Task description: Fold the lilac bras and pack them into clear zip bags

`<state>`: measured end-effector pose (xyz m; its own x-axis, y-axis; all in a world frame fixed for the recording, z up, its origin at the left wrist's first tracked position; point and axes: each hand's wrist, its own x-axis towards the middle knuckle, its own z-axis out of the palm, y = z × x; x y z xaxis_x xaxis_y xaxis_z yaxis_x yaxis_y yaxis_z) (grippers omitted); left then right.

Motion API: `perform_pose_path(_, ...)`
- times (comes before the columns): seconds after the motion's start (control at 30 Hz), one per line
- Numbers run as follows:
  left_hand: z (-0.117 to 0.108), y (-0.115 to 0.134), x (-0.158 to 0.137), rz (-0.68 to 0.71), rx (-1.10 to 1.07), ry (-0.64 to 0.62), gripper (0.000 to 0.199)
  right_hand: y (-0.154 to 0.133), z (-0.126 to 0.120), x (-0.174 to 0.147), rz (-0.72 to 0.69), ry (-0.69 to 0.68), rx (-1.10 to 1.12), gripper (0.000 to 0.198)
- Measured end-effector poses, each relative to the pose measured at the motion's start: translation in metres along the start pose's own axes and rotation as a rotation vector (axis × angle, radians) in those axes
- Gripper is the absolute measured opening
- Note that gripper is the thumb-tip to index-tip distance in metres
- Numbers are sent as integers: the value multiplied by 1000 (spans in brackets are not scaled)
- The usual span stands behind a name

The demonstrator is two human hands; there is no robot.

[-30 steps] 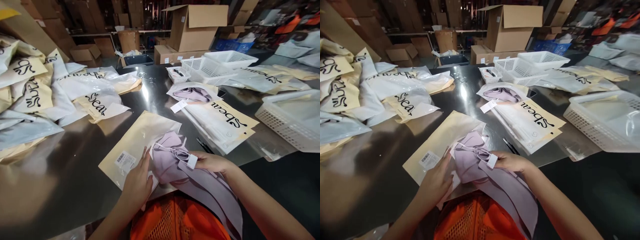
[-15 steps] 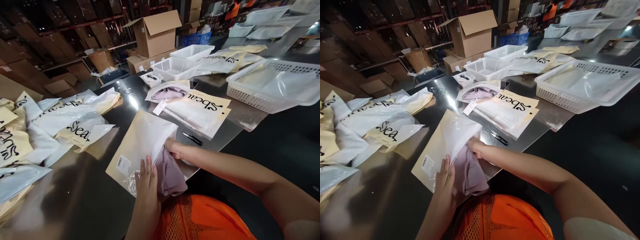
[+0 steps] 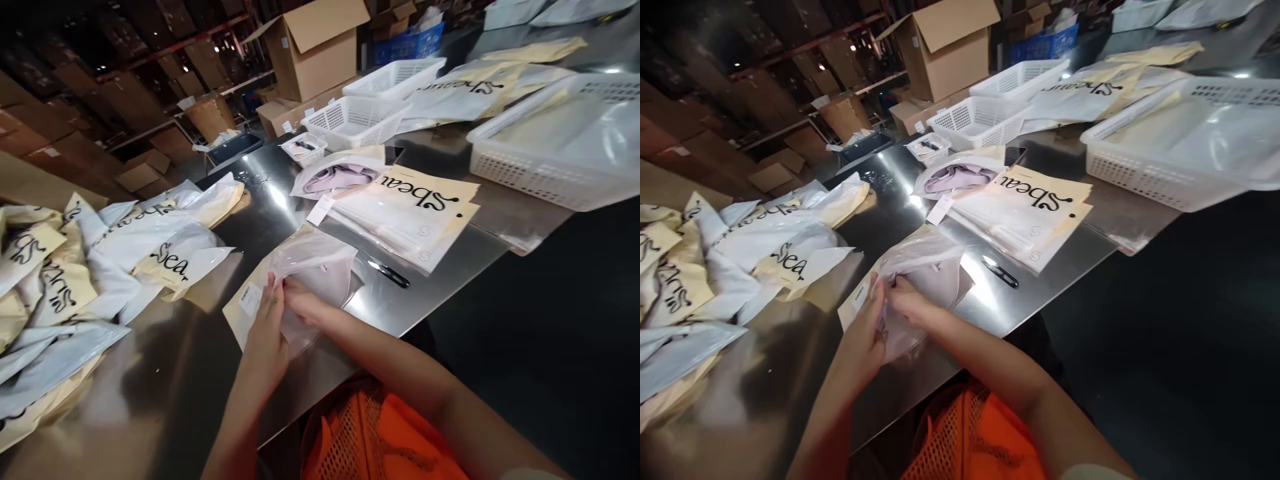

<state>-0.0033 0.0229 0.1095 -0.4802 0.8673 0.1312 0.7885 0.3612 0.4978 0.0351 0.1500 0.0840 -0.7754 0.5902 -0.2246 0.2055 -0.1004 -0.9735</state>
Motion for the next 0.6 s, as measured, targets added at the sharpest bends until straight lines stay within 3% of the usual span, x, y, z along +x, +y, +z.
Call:
perform_pose_path(0.1, -31, -24, 7, 20, 8, 52, 94, 16, -29, -13, -72, -263, -2, 22)
perform_pose_path(0.17, -45, -34, 9, 26, 33, 65, 94, 30, -59, -20, -139, -336, -116, 25)
perform_pose_path(0.27, -55, -37, 11, 43, 43, 76, 92, 47, -98, -26, -193, -253, -261, 39)
perform_pose_path(0.33, -57, -34, 13, 54, 48, 84, 89, 49, -110, -25, -182, -150, -232, 52)
perform_pose_path(0.5, -58, -22, 17, 80, 68, -19, 88, 28, -111, -14, -239, -21, -157, 89)
perform_pose_path(0.6, -61, -20, 19, 80, 88, -44, 89, 13, -104, -10, -306, 48, -226, 94)
